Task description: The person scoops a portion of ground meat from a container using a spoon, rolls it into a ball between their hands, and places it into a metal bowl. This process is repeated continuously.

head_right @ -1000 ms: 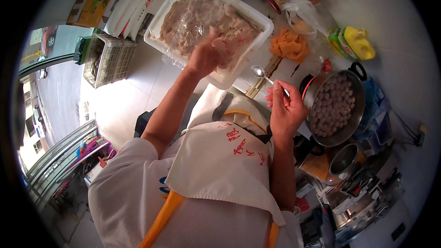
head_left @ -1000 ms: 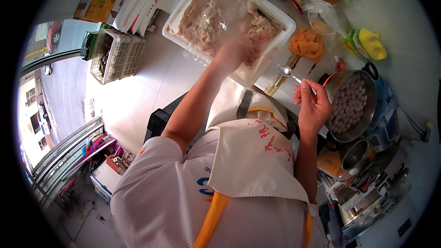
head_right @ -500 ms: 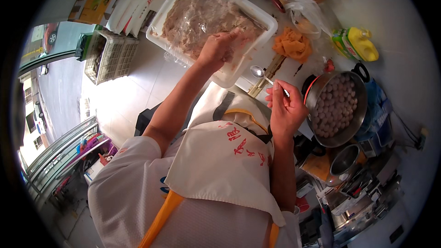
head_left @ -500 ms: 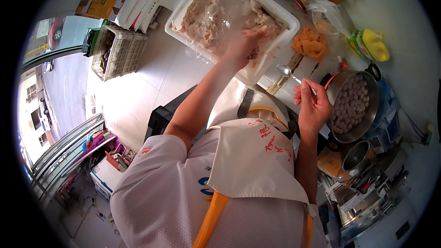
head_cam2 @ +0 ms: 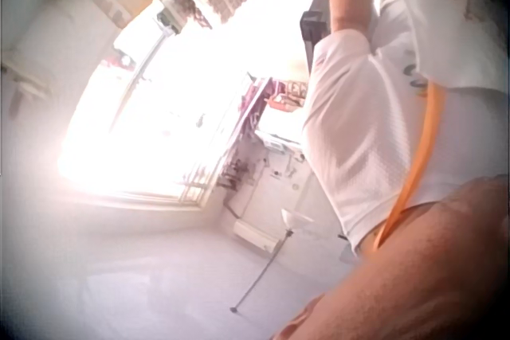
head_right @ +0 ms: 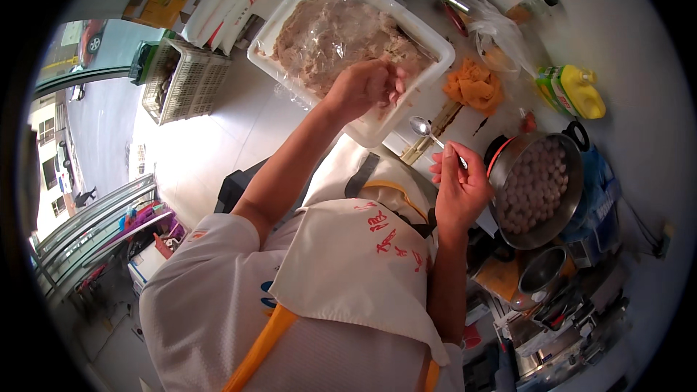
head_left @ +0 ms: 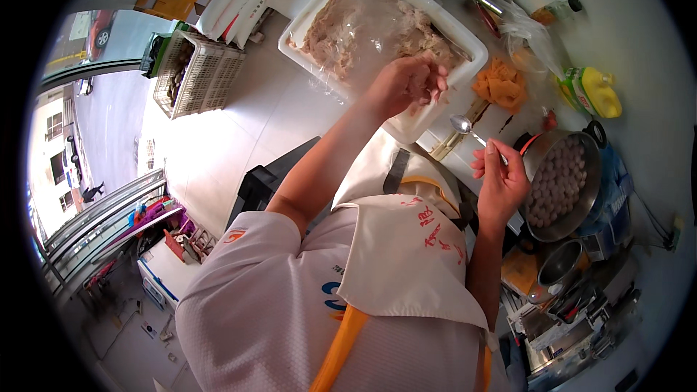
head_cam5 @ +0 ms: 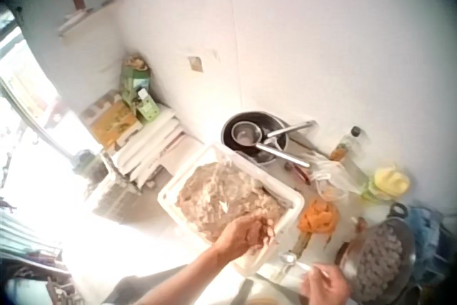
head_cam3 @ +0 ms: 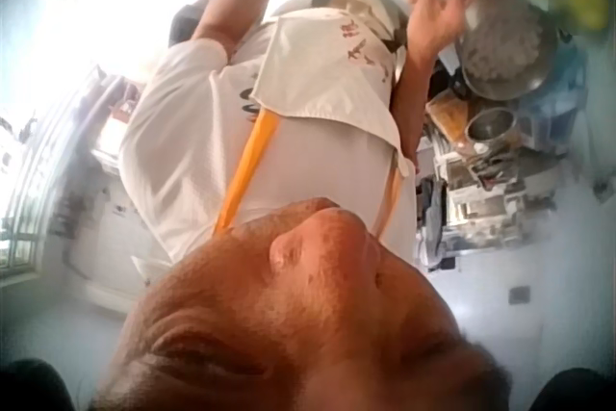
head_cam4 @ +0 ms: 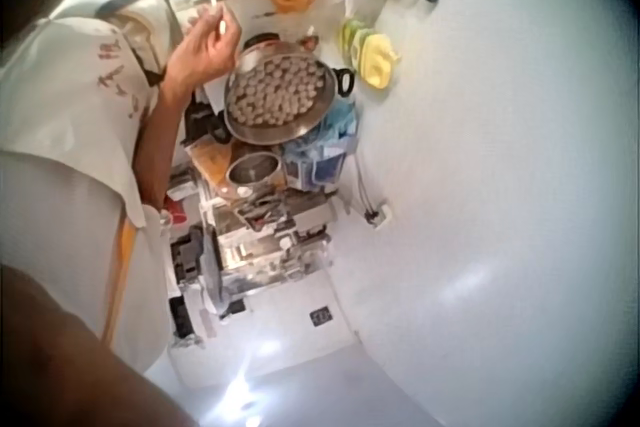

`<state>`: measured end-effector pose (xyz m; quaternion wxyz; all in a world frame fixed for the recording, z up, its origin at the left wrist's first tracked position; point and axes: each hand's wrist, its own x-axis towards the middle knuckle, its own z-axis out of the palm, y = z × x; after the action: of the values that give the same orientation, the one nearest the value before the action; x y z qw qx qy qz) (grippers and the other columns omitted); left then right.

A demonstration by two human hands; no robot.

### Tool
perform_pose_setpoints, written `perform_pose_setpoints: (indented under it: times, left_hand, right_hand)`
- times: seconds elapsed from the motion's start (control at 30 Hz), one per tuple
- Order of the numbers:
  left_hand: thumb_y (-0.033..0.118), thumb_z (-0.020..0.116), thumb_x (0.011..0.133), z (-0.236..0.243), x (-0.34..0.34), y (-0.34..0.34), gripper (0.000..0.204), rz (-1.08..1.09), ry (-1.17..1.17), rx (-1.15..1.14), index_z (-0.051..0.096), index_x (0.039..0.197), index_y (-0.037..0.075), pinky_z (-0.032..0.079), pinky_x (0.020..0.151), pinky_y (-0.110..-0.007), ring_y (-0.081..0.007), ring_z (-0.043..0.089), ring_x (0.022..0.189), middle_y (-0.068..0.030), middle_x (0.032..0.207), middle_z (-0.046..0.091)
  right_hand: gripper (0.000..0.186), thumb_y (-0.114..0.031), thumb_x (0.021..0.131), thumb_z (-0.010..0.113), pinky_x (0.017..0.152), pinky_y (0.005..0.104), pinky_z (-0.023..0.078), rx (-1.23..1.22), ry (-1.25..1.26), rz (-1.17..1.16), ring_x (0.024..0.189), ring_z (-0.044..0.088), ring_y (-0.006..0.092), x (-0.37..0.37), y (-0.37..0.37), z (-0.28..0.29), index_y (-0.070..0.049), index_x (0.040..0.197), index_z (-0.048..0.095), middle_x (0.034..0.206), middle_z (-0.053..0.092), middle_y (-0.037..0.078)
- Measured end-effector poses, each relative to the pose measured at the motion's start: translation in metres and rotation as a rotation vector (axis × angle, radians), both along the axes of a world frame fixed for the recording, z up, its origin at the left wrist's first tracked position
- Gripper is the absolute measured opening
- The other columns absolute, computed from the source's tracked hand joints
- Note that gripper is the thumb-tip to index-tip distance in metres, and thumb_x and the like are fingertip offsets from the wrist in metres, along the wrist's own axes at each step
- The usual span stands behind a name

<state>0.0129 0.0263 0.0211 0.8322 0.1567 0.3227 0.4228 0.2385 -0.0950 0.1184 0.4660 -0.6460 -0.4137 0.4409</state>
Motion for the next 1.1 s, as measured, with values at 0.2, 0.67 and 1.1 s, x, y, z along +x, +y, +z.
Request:
perform_pose_setpoints:
  times: [0.2,0.67,1.1]
  left_hand:
    - [0.024,0.072,0.101,-0.019,0.000,0.002,0.020,0.068,0.058,0.010,0.067,0.093,0.007,0.035,0.052,-0.026,-0.0072,0.048,0.056,0.0018,0.076,0.061]
    - [0.030,0.066,0.107,0.029,-0.006,-0.002,0.030,-0.035,-0.085,-0.017,0.067,0.089,0.007,0.037,0.055,-0.027,-0.0109,0.050,0.060,-0.0071,0.090,0.073]
    - [0.018,0.081,0.091,-0.005,0.015,0.002,0.025,0.198,0.507,0.037,0.065,0.072,0.011,0.030,0.049,-0.027,-0.0067,0.043,0.052,0.0049,0.062,0.052]
  right_hand:
    - [0.014,-0.008,0.104,0.069,0.060,0.0233,0.051,0.005,0.018,-0.003,0.068,0.065,0.0099,-0.001,0.000,0.001,0.003,0.113,0.071,0.088,0.074,0.010]
    - [0.015,-0.006,0.105,0.066,0.062,0.0246,0.051,-0.007,0.005,0.018,0.070,0.065,0.0114,-0.001,0.001,0.000,0.005,0.115,0.068,0.090,0.073,0.012]
    - [0.016,-0.007,0.105,0.067,0.061,0.0239,0.051,0.001,0.006,0.029,0.070,0.065,0.0110,-0.005,0.005,0.000,0.005,0.115,0.069,0.089,0.074,0.012]
